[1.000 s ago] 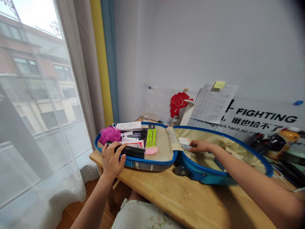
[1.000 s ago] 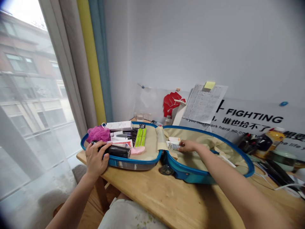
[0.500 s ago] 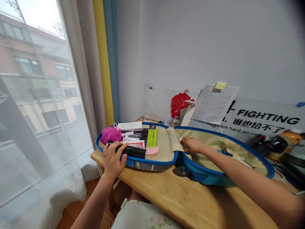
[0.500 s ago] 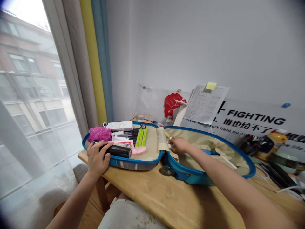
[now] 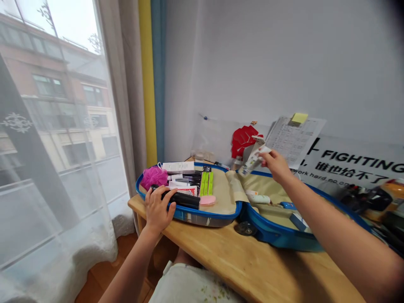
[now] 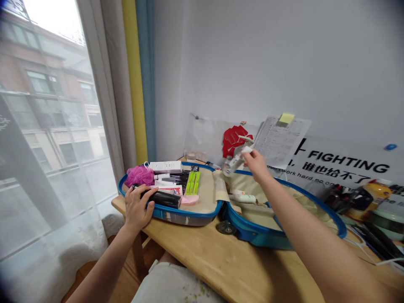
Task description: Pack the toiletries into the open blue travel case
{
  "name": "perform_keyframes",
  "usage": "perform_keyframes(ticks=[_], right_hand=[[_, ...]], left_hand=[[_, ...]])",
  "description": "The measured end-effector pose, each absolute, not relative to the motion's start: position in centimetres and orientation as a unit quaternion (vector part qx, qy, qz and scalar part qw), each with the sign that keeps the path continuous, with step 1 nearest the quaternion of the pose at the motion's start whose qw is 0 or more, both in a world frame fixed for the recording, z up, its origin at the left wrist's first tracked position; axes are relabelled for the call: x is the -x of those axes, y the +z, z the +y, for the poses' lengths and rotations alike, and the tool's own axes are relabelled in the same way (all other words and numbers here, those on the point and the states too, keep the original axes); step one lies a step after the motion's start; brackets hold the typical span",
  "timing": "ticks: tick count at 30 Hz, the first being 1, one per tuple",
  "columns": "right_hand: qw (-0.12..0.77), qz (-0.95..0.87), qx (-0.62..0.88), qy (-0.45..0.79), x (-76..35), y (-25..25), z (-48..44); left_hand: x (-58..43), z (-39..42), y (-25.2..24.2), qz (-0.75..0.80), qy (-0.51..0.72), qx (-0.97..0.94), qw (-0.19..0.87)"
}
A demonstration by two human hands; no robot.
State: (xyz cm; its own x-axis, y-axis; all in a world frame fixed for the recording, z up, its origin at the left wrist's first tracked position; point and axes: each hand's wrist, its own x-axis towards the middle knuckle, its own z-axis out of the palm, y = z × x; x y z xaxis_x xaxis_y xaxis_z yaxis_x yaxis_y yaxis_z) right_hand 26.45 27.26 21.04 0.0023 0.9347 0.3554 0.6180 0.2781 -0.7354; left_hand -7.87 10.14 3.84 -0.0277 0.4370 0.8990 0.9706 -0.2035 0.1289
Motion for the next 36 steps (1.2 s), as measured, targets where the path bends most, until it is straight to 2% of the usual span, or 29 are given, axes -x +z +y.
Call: perform_keyframes(ticks=[3, 7, 13, 22, 30, 36], right_hand=[[0.418, -0.677, 0.514, 0.321, -21.2, 20.4, 25.9], [0.360, -0.673, 0.437, 0.475, -14.5, 17.8, 23.2], [0.272, -0.668, 0.387, 0.575, -9.2, 14.7, 21.1], [0.199, -0.744, 0.372, 0.519, -8.4, 12.1, 21.1], [0.135, -0.826, 0.345, 0.424, -7.5, 12.6, 21.5], [0.085, -0.875, 0.267, 0.395, -6.1, 13.4, 21.8]], left_hand=[[7.9, 10.2, 3.8, -0.559, -0.451, 0.630, 0.295], [7.8, 10.1, 3.8, -0.554, -0.456, 0.630, 0.296], [7.8, 10.1, 3.7, -0.558, -0.452, 0.632, 0.292], [7.6, 10.1, 3.8, -0.545, -0.463, 0.625, 0.313], [7.7, 10.2, 3.7, -0.542, -0.462, 0.630, 0.308], [7.8, 10.3, 3.6, -0.541, -0.463, 0.632, 0.307]])
